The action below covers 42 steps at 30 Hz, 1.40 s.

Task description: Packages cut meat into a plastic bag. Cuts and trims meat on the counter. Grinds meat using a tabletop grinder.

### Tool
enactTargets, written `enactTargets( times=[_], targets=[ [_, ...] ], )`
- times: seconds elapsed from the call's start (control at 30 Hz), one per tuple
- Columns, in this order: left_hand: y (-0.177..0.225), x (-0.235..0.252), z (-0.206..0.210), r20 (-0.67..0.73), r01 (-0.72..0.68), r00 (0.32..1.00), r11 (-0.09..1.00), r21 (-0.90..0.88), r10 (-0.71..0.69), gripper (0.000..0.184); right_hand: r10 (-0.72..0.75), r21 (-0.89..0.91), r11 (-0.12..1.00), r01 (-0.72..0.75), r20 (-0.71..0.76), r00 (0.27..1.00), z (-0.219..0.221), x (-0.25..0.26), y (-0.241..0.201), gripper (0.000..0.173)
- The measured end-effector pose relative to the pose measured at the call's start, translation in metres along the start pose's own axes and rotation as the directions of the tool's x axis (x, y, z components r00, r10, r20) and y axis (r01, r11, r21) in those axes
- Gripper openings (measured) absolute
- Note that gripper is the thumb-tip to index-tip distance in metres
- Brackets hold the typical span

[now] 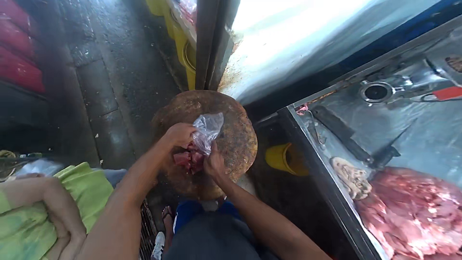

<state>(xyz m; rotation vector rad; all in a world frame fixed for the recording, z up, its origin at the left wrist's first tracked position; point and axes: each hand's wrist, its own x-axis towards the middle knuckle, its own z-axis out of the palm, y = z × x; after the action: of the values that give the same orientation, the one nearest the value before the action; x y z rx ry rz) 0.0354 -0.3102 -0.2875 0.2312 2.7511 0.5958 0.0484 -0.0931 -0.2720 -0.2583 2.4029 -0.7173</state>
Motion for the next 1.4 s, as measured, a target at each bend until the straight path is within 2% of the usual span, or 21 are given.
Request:
enactTargets(
  times=[0.07, 0.1, 0.2, 0.3, 0.37, 0.43, 0.5, 0.53, 0.63, 0.7, 0.8, 0.83, 0.9, 0.93, 0.97, 1.03, 1.07, 1.13, 1.27, 1.33, 1.4],
  targets=[
    [-0.016, -0.05, 0.02, -0.167, 0.153, 0.969, 0.975, -0.162, -0.18, 0.029, -0.064, -0.039, 0.997, 0.068, 0.079, 0.995, 0.0, 0.006, 0.001, 0.062],
    [-0.014, -0.073, 0.035, -0.241, 0.237, 0.923, 0.938, -0.255, -0.299, 0.033, -0.12, -0.058, 0.99, 0.126, 0.098, 0.988, -0.001, 0.009, 0.006, 0.06],
    [0.041, -0.115, 0.086, -0.353, 0.428, 0.685, 0.744, -0.513, -0.637, 0.046, -0.338, -0.049, 0.938, 0.343, 0.084, 0.937, 0.004, 0.015, 0.034, 0.064],
    [0.122, -0.113, 0.143, -0.511, 0.37, 0.372, 0.629, -0.684, -0.775, 0.053, -0.519, 0.088, 0.85, 0.519, -0.016, 0.854, 0.012, 0.004, 0.067, 0.066],
    [0.174, -0.101, 0.169, -0.5, 0.264, 0.235, 0.55, -0.792, -0.833, 0.057, -0.578, 0.217, 0.776, 0.592, -0.13, 0.805, 0.02, -0.01, 0.094, 0.064],
    [0.215, -0.089, 0.184, -0.455, 0.181, 0.184, 0.485, -0.856, -0.871, 0.054, -0.564, 0.367, 0.696, 0.617, -0.252, 0.787, 0.03, -0.025, 0.113, 0.069],
    [0.239, -0.074, 0.191, -0.432, 0.119, 0.182, 0.456, -0.882, -0.883, 0.055, -0.426, 0.514, 0.672, 0.533, -0.319, 0.846, 0.038, -0.041, 0.11, 0.065],
    [0.248, -0.069, 0.19, -0.406, 0.082, 0.184, 0.426, -0.901, -0.895, 0.056, -0.332, 0.608, 0.656, 0.448, -0.3, 0.894, 0.039, -0.051, 0.105, 0.06],
    [0.254, -0.048, 0.161, -0.269, -0.079, 0.121, 0.261, -0.962, -0.956, 0.05, -0.086, 0.827, 0.544, 0.141, -0.112, 0.99, 0.021, -0.055, 0.081, 0.053],
    [0.251, -0.038, 0.131, -0.177, -0.091, 0.141, 0.165, -0.982, -0.974, 0.05, 0.063, 0.91, 0.409, -0.063, 0.04, 0.997, 0.001, -0.05, 0.06, 0.051],
    [0.242, -0.025, 0.074, -0.071, -0.036, 0.191, 0.065, -0.997, -0.979, 0.046, 0.102, 0.946, 0.234, -0.225, 0.206, 0.973, -0.039, -0.039, 0.022, 0.047],
    [0.238, -0.024, 0.05, -0.038, -0.026, 0.231, 0.033, -0.999, -0.972, 0.042, 0.087, 0.942, 0.197, -0.272, 0.259, 0.962, -0.054, -0.037, 0.012, 0.044],
    [0.223, -0.026, 0.002, -0.015, 0.038, 0.401, 0.032, -0.999, -0.916, 0.038, 0.009, 0.93, 0.136, -0.343, 0.345, 0.939, -0.076, -0.03, 0.0, 0.037],
    [0.212, -0.027, -0.014, -0.028, 0.112, 0.503, 0.098, -0.989, -0.864, 0.038, 0.009, 0.927, 0.093, -0.364, 0.364, 0.931, -0.083, -0.029, -0.005, 0.033],
    [0.201, -0.03, -0.027, -0.066, 0.21, 0.586, 0.231, -0.95, -0.807, 0.038, 0.013, 0.925, 0.047, -0.377, 0.377, 0.926, -0.088, -0.028, -0.009, 0.031],
    [0.178, -0.036, -0.045, -0.178, 0.406, 0.673, 0.56, -0.722, -0.718, 0.036, 0.043, 0.923, -0.039, -0.384, 0.385, 0.922, -0.097, -0.028, -0.017, 0.03],
    [0.166, -0.039, -0.049, -0.25, 0.443, 0.68, 0.657, -0.61, -0.69, 0.033, 0.07, 0.923, -0.074, -0.379, 0.383, 0.921, -0.102, -0.027, -0.023, 0.031],
    [0.142, -0.042, -0.044, -0.343, 0.463, 0.677, 0.739, -0.49, -0.651, 0.03, 0.13, 0.927, -0.122, -0.355, 0.37, 0.92, -0.111, -0.022, -0.038, 0.031],
    [0.134, -0.05, -0.028, -0.355, 0.437, 0.622, 0.685, -0.583, -0.698, 0.032, 0.219, 0.947, -0.129, -0.295, 0.317, 0.923, -0.112, -0.017, -0.061, 0.036],
    [0.135, -0.057, -0.036, -0.365, 0.416, 0.593, 0.661, -0.625, -0.718, 0.031, 0.216, 0.965, -0.028, -0.26, 0.26, 0.941, -0.115, -0.021, -0.068, 0.035],
    [0.136, -0.069, -0.056, -0.375, 0.389, 0.606, 0.673, -0.629, -0.701, 0.031, 0.17, 0.963, 0.183, -0.196, 0.165, 0.971, -0.118, -0.027, -0.069, 0.033]
  ],
)
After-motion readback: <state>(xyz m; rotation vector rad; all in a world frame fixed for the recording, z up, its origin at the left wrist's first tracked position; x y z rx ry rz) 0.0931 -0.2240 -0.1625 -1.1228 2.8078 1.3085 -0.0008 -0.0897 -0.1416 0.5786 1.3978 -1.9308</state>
